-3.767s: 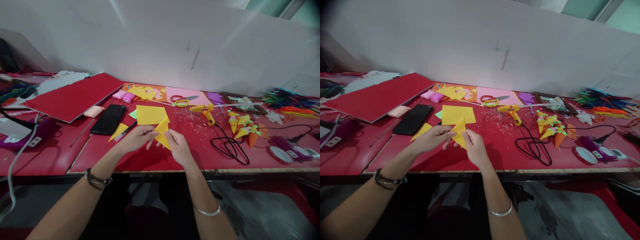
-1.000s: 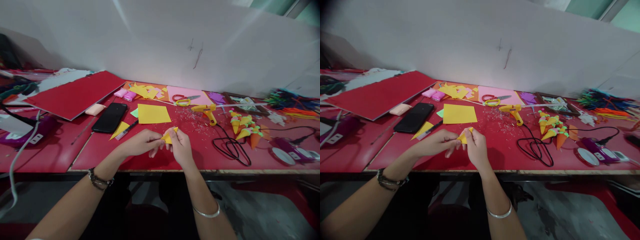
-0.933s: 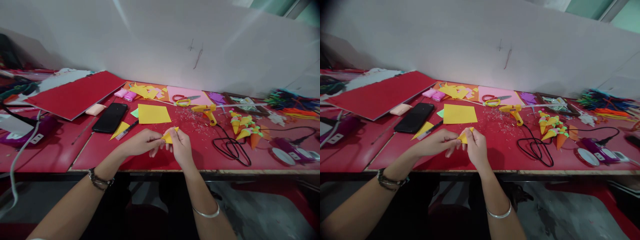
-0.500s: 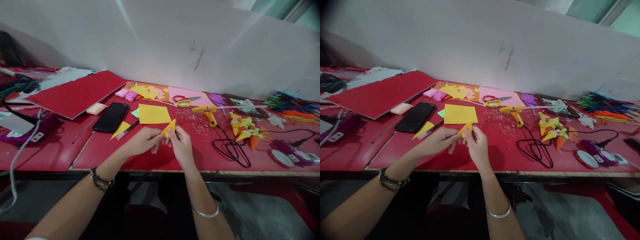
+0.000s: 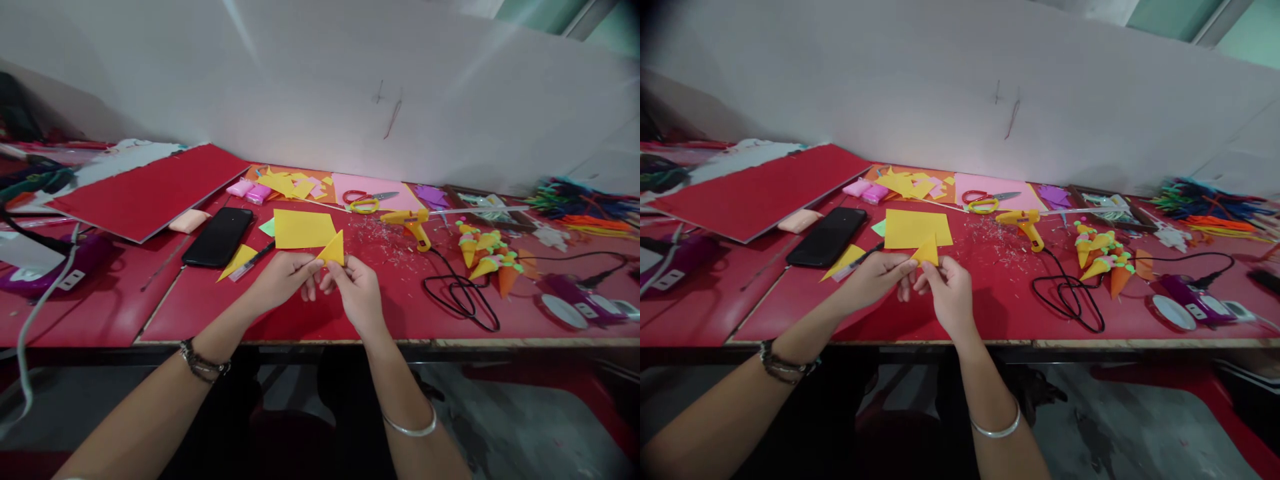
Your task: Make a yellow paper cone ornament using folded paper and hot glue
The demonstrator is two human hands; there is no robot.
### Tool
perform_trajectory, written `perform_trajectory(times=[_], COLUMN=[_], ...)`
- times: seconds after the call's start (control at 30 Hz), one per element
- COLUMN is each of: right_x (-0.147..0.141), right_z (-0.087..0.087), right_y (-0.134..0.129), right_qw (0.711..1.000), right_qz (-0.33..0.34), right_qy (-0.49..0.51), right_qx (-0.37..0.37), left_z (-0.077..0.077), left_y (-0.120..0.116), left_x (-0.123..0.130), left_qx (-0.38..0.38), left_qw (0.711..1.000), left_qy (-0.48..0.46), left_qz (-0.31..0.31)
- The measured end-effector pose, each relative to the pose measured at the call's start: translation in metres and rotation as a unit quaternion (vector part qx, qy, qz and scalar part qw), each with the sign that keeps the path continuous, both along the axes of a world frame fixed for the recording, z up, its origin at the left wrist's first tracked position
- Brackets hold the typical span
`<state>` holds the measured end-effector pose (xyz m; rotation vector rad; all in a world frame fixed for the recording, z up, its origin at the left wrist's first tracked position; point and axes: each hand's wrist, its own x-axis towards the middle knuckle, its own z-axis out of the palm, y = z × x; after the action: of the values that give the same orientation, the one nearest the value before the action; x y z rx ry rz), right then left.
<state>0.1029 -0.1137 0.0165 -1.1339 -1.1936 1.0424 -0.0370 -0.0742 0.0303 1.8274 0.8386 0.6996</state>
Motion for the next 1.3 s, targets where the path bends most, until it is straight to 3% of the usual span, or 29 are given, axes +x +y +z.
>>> perform_trajectory(times=[0.17,0.37,0.43,0.5,0.57,0.63,0.7,0.8,1.07,1.23,1.3], right_x=[-0.003,0.004,0.007,0.009,0.01,0.011,0.011,0.012,0.012,0.015,0.015], right_z=[0.001,0.001,-0.001,-0.003,-0.005,-0.006,-0.007,-0.006,-0.004,-0.009,-0.013], right_y=[-0.003,-0.003,-0.001,0.0,0.001,0.003,0.003,0.002,0.001,0.005,0.006], right_qw=[0.998,0.996,0.995,0.99,0.984,0.981,0.98,0.979,0.977,0.972,0.963], right_qz=[-0.046,-0.023,-0.007,-0.015,-0.03,-0.042,-0.05,-0.058,-0.065,-0.062,-0.036], right_qy=[-0.029,-0.06,-0.088,-0.129,-0.164,-0.18,-0.185,-0.191,-0.197,-0.226,-0.267], right_qx=[0.038,0.055,0.052,0.053,0.057,0.056,0.051,0.046,0.04,0.011,-0.008], left_z=[0.004,-0.001,-0.003,-0.009,-0.02,-0.033,-0.044,-0.052,-0.047,-0.034,-0.028], left_y=[-0.005,0.002,0.013,0.027,0.042,0.054,0.061,0.065,0.06,0.057,0.055], left_x=[0.002,-0.004,-0.011,-0.02,-0.029,-0.037,-0.042,-0.043,-0.037,-0.035,-0.035], left_qx=[0.019,0.0,0.038,0.113,0.233,0.306,0.309,0.305,0.315,0.346,0.334], left_qw=[0.998,0.999,0.998,0.99,0.954,0.898,0.865,0.847,0.841,0.836,0.847], left_qy=[0.038,0.04,0.051,0.067,0.154,0.278,0.363,0.407,0.396,0.263,0.202], left_qz=[0.039,-0.002,0.002,0.048,0.105,0.153,0.154,0.156,0.193,0.334,0.362])
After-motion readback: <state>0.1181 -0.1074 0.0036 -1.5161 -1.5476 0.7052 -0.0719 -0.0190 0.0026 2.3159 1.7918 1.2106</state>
